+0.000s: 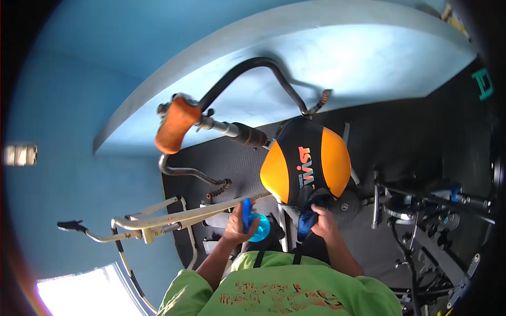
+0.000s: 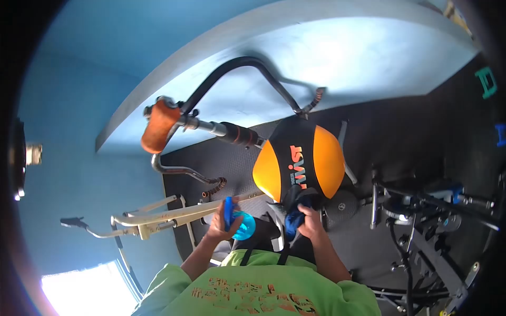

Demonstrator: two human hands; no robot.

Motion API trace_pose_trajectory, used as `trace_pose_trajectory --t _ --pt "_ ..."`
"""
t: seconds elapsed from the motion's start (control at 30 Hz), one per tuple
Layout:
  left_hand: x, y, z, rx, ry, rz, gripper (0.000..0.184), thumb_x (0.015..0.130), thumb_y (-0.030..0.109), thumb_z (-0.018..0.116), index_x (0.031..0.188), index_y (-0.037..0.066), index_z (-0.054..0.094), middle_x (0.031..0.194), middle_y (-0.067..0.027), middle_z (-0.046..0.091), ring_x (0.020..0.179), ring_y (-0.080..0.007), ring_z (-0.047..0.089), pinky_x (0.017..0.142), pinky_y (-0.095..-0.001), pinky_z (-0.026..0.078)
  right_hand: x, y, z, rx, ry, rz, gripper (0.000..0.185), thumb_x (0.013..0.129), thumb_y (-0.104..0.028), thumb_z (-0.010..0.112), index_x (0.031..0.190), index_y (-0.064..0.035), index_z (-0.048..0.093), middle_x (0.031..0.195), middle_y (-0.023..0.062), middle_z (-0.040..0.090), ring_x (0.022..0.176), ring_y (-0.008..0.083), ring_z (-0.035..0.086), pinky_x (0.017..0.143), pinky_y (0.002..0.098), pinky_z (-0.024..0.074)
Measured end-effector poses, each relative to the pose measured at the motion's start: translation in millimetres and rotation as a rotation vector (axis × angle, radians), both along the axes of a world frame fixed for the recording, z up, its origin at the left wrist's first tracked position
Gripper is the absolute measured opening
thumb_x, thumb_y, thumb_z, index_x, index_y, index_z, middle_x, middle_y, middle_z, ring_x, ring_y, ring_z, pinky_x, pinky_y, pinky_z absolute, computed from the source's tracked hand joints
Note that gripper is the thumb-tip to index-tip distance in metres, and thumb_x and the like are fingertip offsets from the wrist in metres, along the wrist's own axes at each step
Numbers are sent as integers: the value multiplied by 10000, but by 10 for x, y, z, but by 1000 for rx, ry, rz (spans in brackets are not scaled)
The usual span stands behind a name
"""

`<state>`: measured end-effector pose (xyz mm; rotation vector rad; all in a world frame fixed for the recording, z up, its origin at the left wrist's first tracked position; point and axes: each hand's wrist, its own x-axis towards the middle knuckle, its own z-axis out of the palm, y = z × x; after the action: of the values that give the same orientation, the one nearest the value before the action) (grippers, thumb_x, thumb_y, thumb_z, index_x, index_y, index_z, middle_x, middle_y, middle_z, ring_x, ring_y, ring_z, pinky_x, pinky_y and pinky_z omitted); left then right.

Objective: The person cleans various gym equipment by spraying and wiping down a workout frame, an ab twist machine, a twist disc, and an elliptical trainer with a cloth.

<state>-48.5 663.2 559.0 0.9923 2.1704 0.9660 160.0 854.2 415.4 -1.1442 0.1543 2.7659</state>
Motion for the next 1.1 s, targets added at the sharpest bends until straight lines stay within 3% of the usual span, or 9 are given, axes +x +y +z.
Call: trace_pose_trajectory --t 0.07,0.33,0.43,0.57,0.7,0.8,0.83,1.0,1.1 --pt "-214 -285 79 79 178 28 662 763 55 728 1344 29 411 1212 -141 529 1007 -223 592 812 -346 524 -343 -12 152 100 30 131 482 859 39 497 1334 -39 480 1178 95 606 1072 264 613 946 418 502" --pt "-1474 -1277 481 261 470 132 749 701 26 729 1382 83 423 1503 -318 231 1111 -333 568 887 -418 515 -1452 -402 403 489 58 375 585 801 -21 568 1377 -23 464 1178 62 576 1078 190 558 1023 333 420" --pt "-2040 -1468 456 211 541 27 683 725 23 710 1366 41 474 1554 -272 158 1100 -317 603 911 -408 529 -1897 -971 -8 440 -15 385 605 804 -58 610 1391 -28 465 1197 45 573 1102 173 539 1019 325 406" --pt "-2480 -1543 166 119 342 102 664 715 52 721 1341 27 499 1551 -302 139 1222 -309 540 951 -400 510 -2480 -1695 -885 113 -242 362 271 868 -160 636 1121 -73 594 1114 62 619 996 198 584 986 402 440" --pt "-2669 -1449 -268 143 234 179 607 636 163 705 1223 48 599 1588 -204 124 1430 -403 239 1115 -450 301 -3271 -2240 -1395 -88 -175 265 313 894 -310 569 1100 -75 582 1116 94 615 1040 281 592 967 514 447" --pt "-2785 -1508 -622 215 408 213 545 660 153 721 1187 59 618 1051 -139 595 1054 -274 494 1021 -406 354 -3784 -2719 -2513 -70 -7 165 371 894 -398 519 1093 -90 579 1157 128 581 1071 340 572 949 507 450" --pt "-2823 -1535 -685 217 396 221 545 660 153 721 1187 59 618 1051 -139 595 1054 -274 494 1021 -406 354 -3906 -2885 -2970 -39 63 114 371 900 -413 508 1091 -102 581 1174 138 570 1077 352 567 950 507 449" --pt "-2945 -1613 -946 247 295 257 576 617 149 693 1180 64 612 1120 -152 548 1101 -298 458 1042 -417 317 -4406 -2733 -1782 -62 -167 90 369 943 -428 414 1077 -126 579 1183 150 567 1109 383 555 963 578 433" --pt "-3024 -1599 -812 311 173 189 545 558 178 654 1091 65 656 1281 -227 407 1311 -392 208 1075 -409 287 -4606 -2660 -1126 123 99 58 387 969 -394 419 1129 -66 549 1164 162 578 1091 342 581 950 501 476"
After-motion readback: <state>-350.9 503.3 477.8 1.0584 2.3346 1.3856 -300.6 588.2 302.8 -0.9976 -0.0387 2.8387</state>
